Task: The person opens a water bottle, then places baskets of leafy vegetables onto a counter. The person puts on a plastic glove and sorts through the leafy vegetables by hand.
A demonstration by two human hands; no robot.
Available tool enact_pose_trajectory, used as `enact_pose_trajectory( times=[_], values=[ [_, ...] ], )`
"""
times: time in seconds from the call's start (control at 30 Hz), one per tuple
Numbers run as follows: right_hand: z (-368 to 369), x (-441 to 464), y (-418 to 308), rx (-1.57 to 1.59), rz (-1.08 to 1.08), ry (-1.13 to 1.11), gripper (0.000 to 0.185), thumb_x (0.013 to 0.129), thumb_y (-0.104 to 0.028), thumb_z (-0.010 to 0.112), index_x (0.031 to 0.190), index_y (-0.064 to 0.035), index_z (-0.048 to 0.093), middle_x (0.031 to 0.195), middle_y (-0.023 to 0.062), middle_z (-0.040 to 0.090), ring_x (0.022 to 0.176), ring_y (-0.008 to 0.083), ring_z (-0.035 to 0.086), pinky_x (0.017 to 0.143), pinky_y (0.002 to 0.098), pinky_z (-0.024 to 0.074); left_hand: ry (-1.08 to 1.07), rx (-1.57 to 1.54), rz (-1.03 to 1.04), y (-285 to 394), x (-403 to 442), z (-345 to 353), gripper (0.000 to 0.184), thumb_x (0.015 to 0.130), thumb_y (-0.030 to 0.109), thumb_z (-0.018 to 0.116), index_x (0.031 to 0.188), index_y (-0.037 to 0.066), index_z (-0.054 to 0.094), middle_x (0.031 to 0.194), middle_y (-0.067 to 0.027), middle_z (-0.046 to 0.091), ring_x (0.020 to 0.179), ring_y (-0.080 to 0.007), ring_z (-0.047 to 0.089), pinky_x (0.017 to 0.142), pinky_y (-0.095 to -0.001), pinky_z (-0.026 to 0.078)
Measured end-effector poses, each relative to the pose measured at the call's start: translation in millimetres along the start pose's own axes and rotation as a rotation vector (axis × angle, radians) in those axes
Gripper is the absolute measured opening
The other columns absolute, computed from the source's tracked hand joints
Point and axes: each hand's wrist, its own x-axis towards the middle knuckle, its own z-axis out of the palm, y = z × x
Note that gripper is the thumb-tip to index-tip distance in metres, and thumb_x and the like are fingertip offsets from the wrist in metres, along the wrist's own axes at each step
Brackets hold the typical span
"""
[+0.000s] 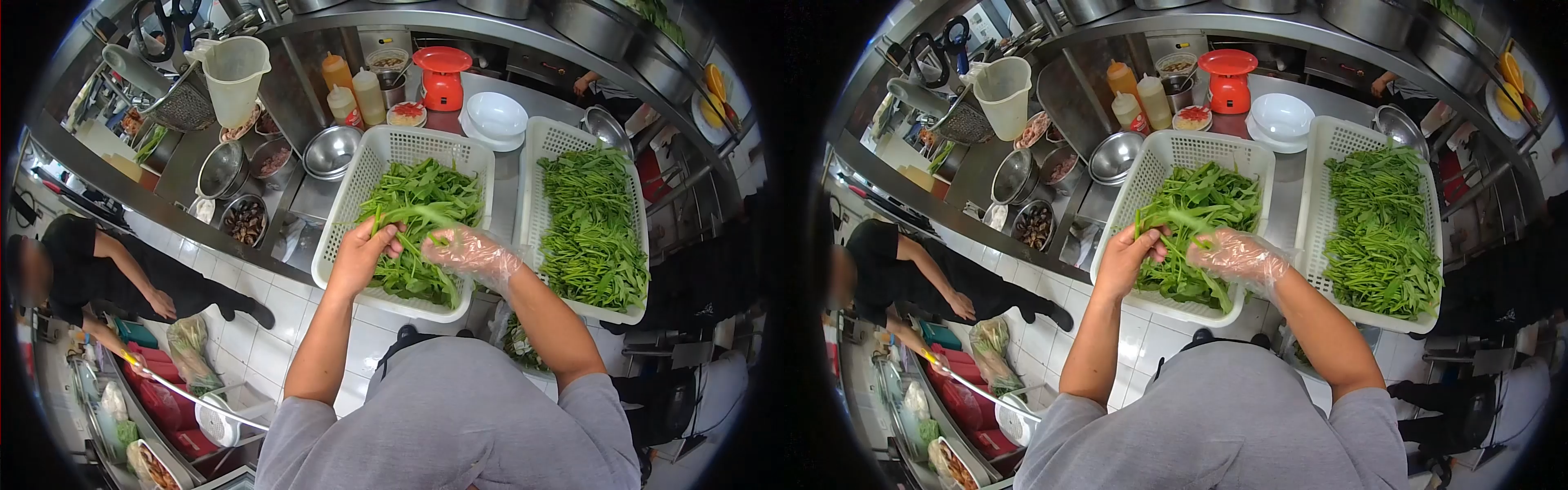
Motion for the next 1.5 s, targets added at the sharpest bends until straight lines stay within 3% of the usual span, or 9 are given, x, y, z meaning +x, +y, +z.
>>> enact_pose_trajectory(
  times=[0.17,0.33,0.53,0.77,0.83,1.0,1.27,1.33,1.5],
  values=[
    [-1,-4,-1,0.404,0.049,0.07,0.028,0.083,-0.036,0.058,0.081,-0.0082,0.06,0.065,-0.0049,0.045,0.058,0.0088,0.039,0.054,0.0258,0.0348,0.016,-0.055,-0.055,-1,10,5,0.018,0.088,0.01,0.057,0.101,-0.002,0.06,0.086,-0.0053,0.061,0.067,-0.0097,0.058,0.061,-0.0228,0.048],
    [-4,-3,-13,0.339,0.062,0.115,0.025,0.085,-0.032,0.059,0.083,-0.0077,0.064,0.068,-0.0041,0.049,0.058,0.007,0.038,0.053,0.0225,0.0292,0.0,0.031,-0.087,-8,16,14,0.016,0.086,0.009,0.06,0.096,-0.003,0.062,0.086,-0.0058,0.06,0.064,-0.0099,0.059,0.058,-0.022,0.049],
    [-4,7,-5,0.062,-0.147,0.202,0.03,0.086,-0.033,0.056,0.095,-0.0061,0.066,0.087,0.0038,0.066,0.078,0.0122,0.057,0.076,0.0285,0.0446,0.024,0.184,0.034,-1,17,29,0.012,0.085,0.007,0.06,0.091,-0.002,0.065,0.08,-0.0037,0.057,0.065,-0.0092,0.059,0.058,-0.0205,0.049],
    [10,17,3,-0.026,-0.052,0.432,0.028,0.085,-0.029,0.056,0.099,-0.0061,0.064,0.086,0.0073,0.066,0.078,0.0137,0.058,0.077,0.0306,0.0449,0.079,0.636,0.389,-6,16,35,0.008,0.081,-0.001,0.056,0.089,-0.004,0.058,0.08,-0.0112,0.056,0.065,-0.0192,0.058,0.058,-0.0292,0.046],
    [17,22,6,0.406,-0.19,0.434,0.028,0.081,-0.029,0.059,0.093,-0.0037,0.064,0.083,0.0062,0.063,0.077,0.0124,0.055,0.074,0.0297,0.0436,0.113,0.678,0.489,-3,15,37,0.01,0.079,-0.004,0.055,0.089,-0.003,0.056,0.082,-0.0144,0.054,0.067,-0.0259,0.058,0.059,-0.034,0.046],
    [25,17,-22,0.78,-0.111,0.435,0.021,0.078,-0.023,0.059,0.081,-0.0016,0.061,0.075,0.0018,0.055,0.068,0.0102,0.045,0.062,0.026,0.0374,0.229,0.457,0.508,-8,15,39,0.012,0.078,-0.008,0.051,0.088,-0.003,0.053,0.084,-0.0135,0.056,0.066,-0.0225,0.057,0.059,-0.0319,0.046],
    [26,37,-15,0.816,0.073,0.586,0.012,0.079,-0.015,0.055,0.079,-0.0049,0.061,0.068,0.0007,0.051,0.058,0.0112,0.045,0.053,0.028,0.0377,0.295,0.485,0.512,-17,8,31,0.011,0.083,-0.006,0.049,0.092,-0.001,0.054,0.084,-0.0104,0.057,0.064,-0.0176,0.056,0.06,-0.0273,0.047],
    [-2,47,17,1.194,-0.15,0.695,0.012,0.075,-0.019,0.062,0.084,-0.0106,0.06,0.067,-0.0006,0.048,0.057,0.0116,0.045,0.052,0.0286,0.0395,0.303,-0.048,0.303,2,-8,36,0.01,0.087,-0.003,0.048,0.096,-0.001,0.052,0.085,-0.0087,0.057,0.065,-0.0171,0.057,0.061,-0.0283,0.048],
    [-58,-2,-12,1.061,-0.15,0.664,0.014,0.079,-0.023,0.063,0.079,-0.0114,0.055,0.071,-0.0013,0.051,0.066,0.0106,0.048,0.061,0.0282,0.0415,0.337,-0.433,0.147,-18,-22,-21,0.011,0.093,0.01,0.046,0.098,0.003,0.053,0.093,-0.0081,0.057,0.09,-0.0203,0.059,0.08,-0.0346,0.049]
  ],
)
